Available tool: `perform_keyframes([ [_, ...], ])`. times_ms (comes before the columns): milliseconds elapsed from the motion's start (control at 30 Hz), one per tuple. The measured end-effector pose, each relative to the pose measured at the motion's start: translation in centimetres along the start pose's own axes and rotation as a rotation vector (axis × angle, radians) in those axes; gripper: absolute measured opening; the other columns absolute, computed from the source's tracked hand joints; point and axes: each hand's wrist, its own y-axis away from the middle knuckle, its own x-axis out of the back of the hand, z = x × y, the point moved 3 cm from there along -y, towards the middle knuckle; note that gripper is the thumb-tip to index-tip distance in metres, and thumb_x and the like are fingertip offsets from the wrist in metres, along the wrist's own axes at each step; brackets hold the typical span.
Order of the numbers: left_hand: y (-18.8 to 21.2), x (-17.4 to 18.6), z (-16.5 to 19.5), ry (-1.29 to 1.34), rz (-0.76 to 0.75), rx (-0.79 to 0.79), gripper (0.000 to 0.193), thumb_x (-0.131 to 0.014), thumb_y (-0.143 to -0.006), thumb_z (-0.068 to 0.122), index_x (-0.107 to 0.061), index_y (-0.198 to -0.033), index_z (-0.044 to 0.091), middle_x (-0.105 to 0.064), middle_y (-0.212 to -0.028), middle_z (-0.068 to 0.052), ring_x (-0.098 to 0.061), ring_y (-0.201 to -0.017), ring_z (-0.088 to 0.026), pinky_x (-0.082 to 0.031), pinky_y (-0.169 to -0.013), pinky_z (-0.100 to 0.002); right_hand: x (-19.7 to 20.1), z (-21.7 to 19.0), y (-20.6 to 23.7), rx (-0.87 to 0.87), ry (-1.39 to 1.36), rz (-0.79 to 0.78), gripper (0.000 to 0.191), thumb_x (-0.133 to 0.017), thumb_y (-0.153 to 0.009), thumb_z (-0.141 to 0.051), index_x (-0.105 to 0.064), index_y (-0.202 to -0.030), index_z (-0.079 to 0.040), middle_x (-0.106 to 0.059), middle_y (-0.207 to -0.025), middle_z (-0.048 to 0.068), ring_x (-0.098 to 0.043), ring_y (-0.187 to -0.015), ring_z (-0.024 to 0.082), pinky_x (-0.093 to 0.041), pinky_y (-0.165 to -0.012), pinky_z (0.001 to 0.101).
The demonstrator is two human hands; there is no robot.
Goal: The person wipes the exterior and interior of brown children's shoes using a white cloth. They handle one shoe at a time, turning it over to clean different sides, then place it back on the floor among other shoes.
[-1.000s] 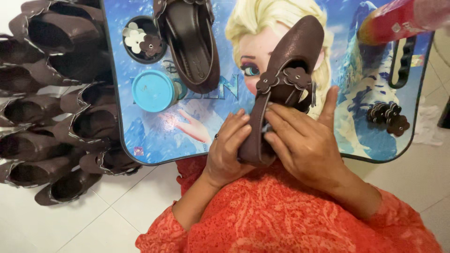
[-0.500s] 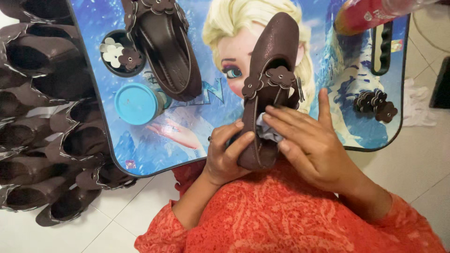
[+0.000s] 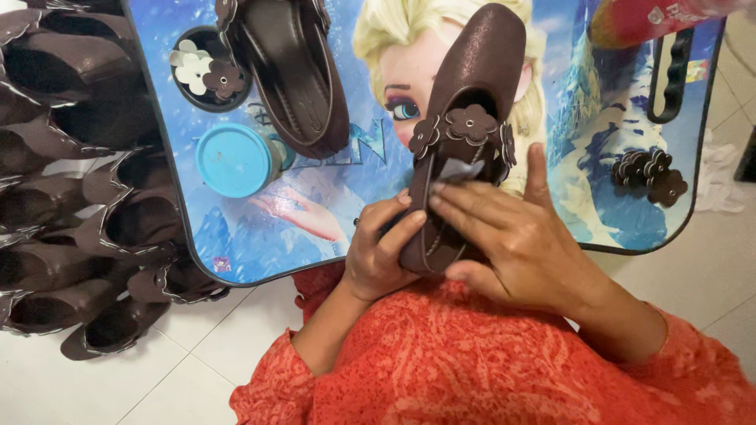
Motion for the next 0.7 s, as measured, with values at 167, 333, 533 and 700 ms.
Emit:
perform_keyframes([
  [167, -0.1, 0.0, 0.2, -0.008, 0.038, 0.074, 0.085, -0.094, -0.084, 0.033, -0.041, -0.146, 0.010, -0.048, -0.143, -0.014, -0.060, -0.124, -0.035, -0.055, -0.105, -0.045, -0.8, -0.4, -0.3, -0.081, 0.003, 0.090, 0.082, -0.029, -0.109, -0.064, -0.056, -0.147, 0.003, -0.070, -0.132, 0.019, -0.068, -0.125, 0.031, 0.023, -0.121, 0.0579],
  [333, -0.9, 0.0, 0.0, -0.069, -0.002, 0.056, 0.091, -0.092, -0.089, 0.028, -0.030, -0.153, 0.008, -0.039, -0.160, -0.023, -0.060, -0.135, -0.038, -0.054, -0.104, -0.039, -0.5, -0.9, 0.2, 0.098, -0.287, -0.023, 0.076, -0.026, -0.110, -0.058, -0.052, -0.148, 0.002, -0.077, -0.107, 0.011, -0.074, -0.115, 0.028, 0.016, -0.127, 0.0520],
  [533, -1.6, 0.0, 0.0, 0.001, 0.036, 0.108, 0.101, -0.093, -0.088, 0.028, -0.021, -0.156, 0.006, -0.044, -0.158, -0.022, -0.059, -0.131, -0.032, -0.051, -0.108, -0.040, -1.5, 2.1, 0.8, 0.008, -0.181, 0.237, 0.053, -0.033, -0.114, -0.042, -0.060, -0.134, -0.001, -0.075, -0.116, 0.015, -0.074, -0.116, 0.026, 0.018, -0.129, 0.0476],
  [700, -1.8, -0.2, 0.0, -0.015, -0.005, 0.089, 0.109, -0.096, -0.080, 0.031, -0.022, -0.155, 0.006, -0.045, -0.156, -0.023, -0.063, -0.128, -0.037, -0.051, -0.107, -0.041, -2.0, 2.3, 1.2, 0.196, -0.251, 0.119, 0.045, -0.038, -0.113, -0.038, -0.067, -0.121, -0.004, -0.077, -0.113, 0.012, -0.076, -0.112, 0.023, 0.013, -0.129, 0.0481],
])
